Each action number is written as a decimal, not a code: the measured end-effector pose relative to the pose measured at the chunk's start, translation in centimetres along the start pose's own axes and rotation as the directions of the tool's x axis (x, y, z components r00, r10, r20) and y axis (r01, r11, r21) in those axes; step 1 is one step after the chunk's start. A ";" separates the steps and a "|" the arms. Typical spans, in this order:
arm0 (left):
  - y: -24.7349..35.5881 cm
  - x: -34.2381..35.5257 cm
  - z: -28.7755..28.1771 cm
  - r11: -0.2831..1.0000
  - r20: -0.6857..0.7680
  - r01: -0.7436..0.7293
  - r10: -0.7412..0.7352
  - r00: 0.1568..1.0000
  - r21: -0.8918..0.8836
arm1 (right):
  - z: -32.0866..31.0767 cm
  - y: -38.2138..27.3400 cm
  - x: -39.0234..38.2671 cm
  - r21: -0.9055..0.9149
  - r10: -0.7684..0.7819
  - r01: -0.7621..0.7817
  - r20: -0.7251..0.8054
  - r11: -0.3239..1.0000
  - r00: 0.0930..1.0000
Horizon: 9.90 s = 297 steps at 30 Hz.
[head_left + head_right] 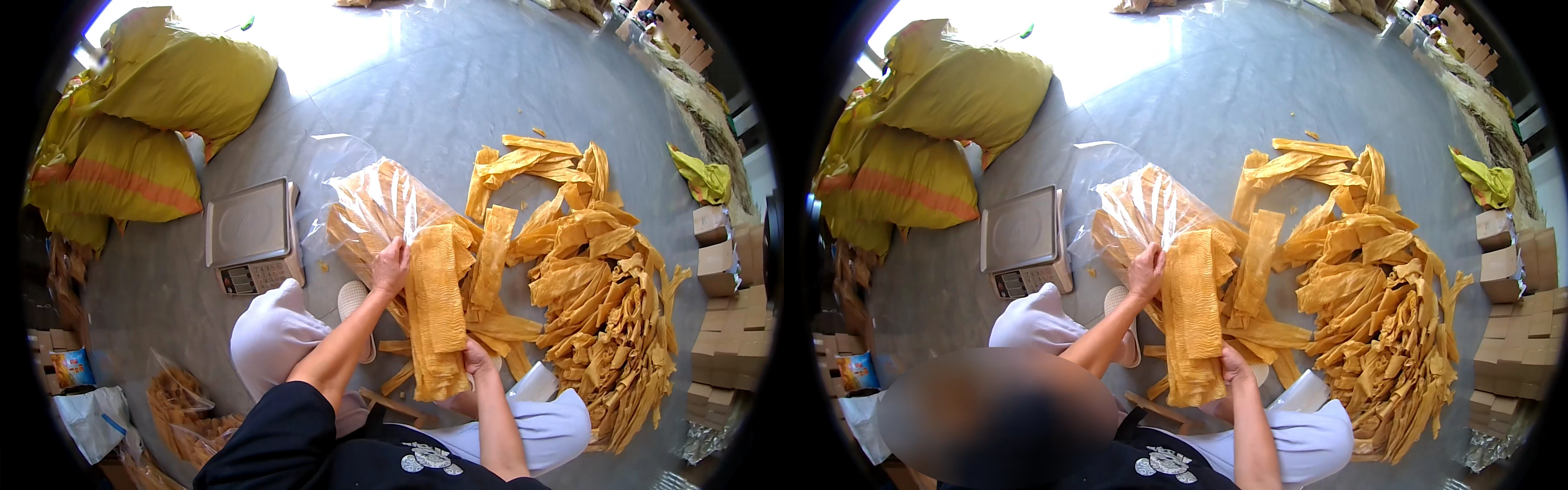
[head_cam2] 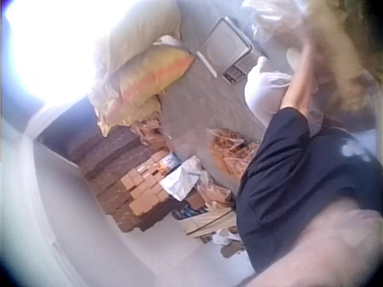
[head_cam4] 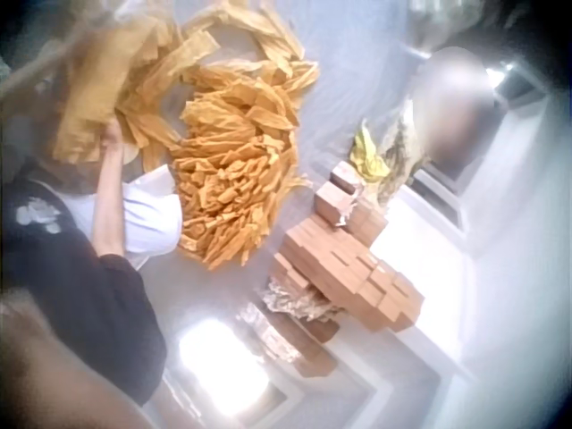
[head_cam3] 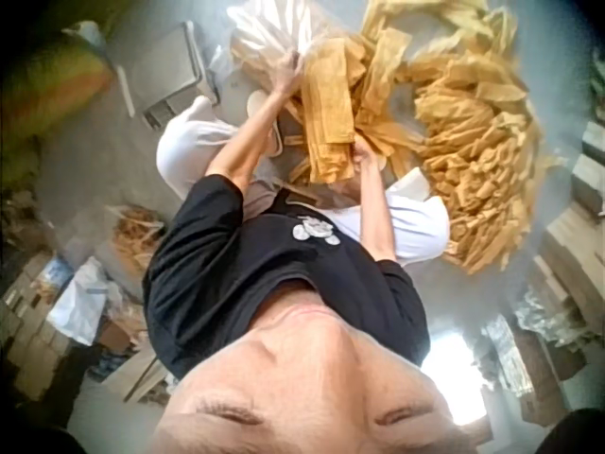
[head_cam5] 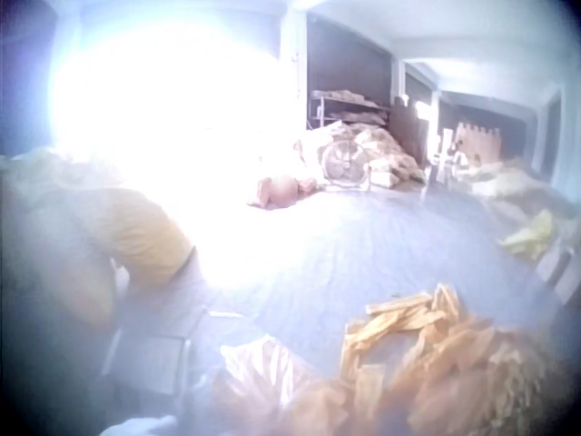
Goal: The person picks up strips of dried tofu skin from a pile on the floor and places them into a clear plastic bag by hand.
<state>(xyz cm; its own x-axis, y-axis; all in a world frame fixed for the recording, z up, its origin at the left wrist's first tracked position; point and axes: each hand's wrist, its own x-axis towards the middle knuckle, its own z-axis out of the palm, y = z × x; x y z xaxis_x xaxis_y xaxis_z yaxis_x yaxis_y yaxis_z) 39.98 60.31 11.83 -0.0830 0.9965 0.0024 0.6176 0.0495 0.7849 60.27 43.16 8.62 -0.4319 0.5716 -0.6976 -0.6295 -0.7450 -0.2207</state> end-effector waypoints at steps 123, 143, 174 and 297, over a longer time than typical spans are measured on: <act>-4.0 0.3 5.6 0.860 0.226 -0.236 0.145 0.963 0.453 | -13.6 -26.5 10.9 -0.942 -0.930 -0.199 -0.309 0.270 0.199; -2.4 1.3 6.2 0.874 0.191 -0.085 -0.009 0.982 0.478 | -5.0 -15.7 7.6 -0.940 -0.976 0.302 -0.104 0.159 0.191; -0.5 1.6 2.7 0.962 0.056 -0.111 0.100 0.993 0.251 | 8.5 -11.6 -6.5 -0.959 -0.546 -0.168 -0.016 -0.229 0.837; -0.3 -3.2 1.2 0.975 0.263 -0.179 0.139 0.955 0.132 | 8.9 2.7 7.2 -0.516 -0.611 0.420 -0.284 0.747 0.739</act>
<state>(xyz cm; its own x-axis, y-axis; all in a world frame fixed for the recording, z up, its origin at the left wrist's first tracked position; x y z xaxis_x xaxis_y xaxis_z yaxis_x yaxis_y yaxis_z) 41.01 57.17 10.88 0.2129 0.9757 -0.0514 0.7200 -0.1211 0.6834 49.70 48.29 9.10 0.2492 0.7801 -0.5740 -0.3183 -0.4938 -0.8092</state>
